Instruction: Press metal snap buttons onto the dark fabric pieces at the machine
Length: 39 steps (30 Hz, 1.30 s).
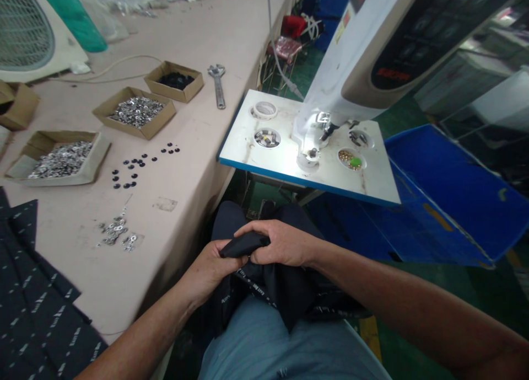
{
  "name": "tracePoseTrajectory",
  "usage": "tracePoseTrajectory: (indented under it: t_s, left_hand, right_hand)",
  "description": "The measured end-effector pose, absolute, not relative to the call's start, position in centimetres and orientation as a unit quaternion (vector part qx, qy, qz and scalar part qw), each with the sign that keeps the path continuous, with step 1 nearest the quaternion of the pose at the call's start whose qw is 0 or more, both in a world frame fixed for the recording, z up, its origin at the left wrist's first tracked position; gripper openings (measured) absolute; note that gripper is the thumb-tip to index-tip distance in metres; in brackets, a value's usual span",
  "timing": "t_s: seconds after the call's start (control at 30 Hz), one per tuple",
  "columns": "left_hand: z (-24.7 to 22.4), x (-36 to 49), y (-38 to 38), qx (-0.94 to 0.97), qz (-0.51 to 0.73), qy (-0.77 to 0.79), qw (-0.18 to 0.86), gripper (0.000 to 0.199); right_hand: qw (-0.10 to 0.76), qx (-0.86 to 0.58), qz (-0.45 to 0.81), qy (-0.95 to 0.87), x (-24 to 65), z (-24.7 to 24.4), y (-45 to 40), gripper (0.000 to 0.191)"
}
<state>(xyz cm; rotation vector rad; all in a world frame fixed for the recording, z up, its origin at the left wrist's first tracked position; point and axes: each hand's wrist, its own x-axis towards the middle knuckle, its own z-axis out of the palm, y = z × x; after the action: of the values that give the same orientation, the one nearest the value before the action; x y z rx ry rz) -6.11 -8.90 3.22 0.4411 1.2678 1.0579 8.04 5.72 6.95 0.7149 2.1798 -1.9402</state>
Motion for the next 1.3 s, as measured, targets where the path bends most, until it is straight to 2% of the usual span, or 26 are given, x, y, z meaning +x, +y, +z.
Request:
tracePoseTrajectory:
  t_s: [0.2, 0.33, 0.47, 0.63, 0.73, 0.83, 1.0, 1.3]
  left_hand:
    - [3.3, -5.9, -8.6, 0.261, 0.451, 0.562, 0.643, 0.024]
    - [3.4, -5.5, -8.8, 0.318, 0.456, 0.539, 0.633, 0.012]
    - [3.0, -5.2, -8.9, 0.433, 0.449, 0.576, 0.528, 0.017]
    - [2.3, -4.8, -8.6, 0.666, 0.368, 0.577, 0.297, 0.024]
    - [1.7, -4.3, -8.6, 0.750, 0.273, 0.557, 0.227, 0.021]
    - [0.9, -3.9, -8.7, 0.789, 0.217, 0.538, 0.201, 0.021]
    - [-0.2, -3.9, -8.8, 0.803, 0.235, 0.519, 0.174, 0.025]
    - [-0.2, -4.3, -8.9, 0.803, 0.247, 0.517, 0.162, 0.025]
  right_hand:
    - [0.111, 0.243, -0.704, 0.658, 8.2, 6.3, 6.3, 0.049]
    - [0.147, 0.187, -0.640, 0.730, 8.8, 8.0, 7.5, 0.048]
    - [0.174, 0.137, -0.605, 0.765, 8.8, 9.8, 9.6, 0.057]
    - [0.106, 0.156, -0.600, 0.778, 4.1, 11.2, 9.2, 0.044]
    - [0.064, 0.122, -0.543, 0.829, -1.2, 10.9, 6.4, 0.028]
    - [0.019, 0.043, -0.463, 0.885, -6.5, 9.0, 3.0, 0.017]
    - [-0.015, -0.024, -0.330, 0.944, -11.9, 5.1, -0.1, 0.015]
    - [0.018, -0.036, -0.209, 0.977, -13.2, 5.0, -0.6, 0.021]
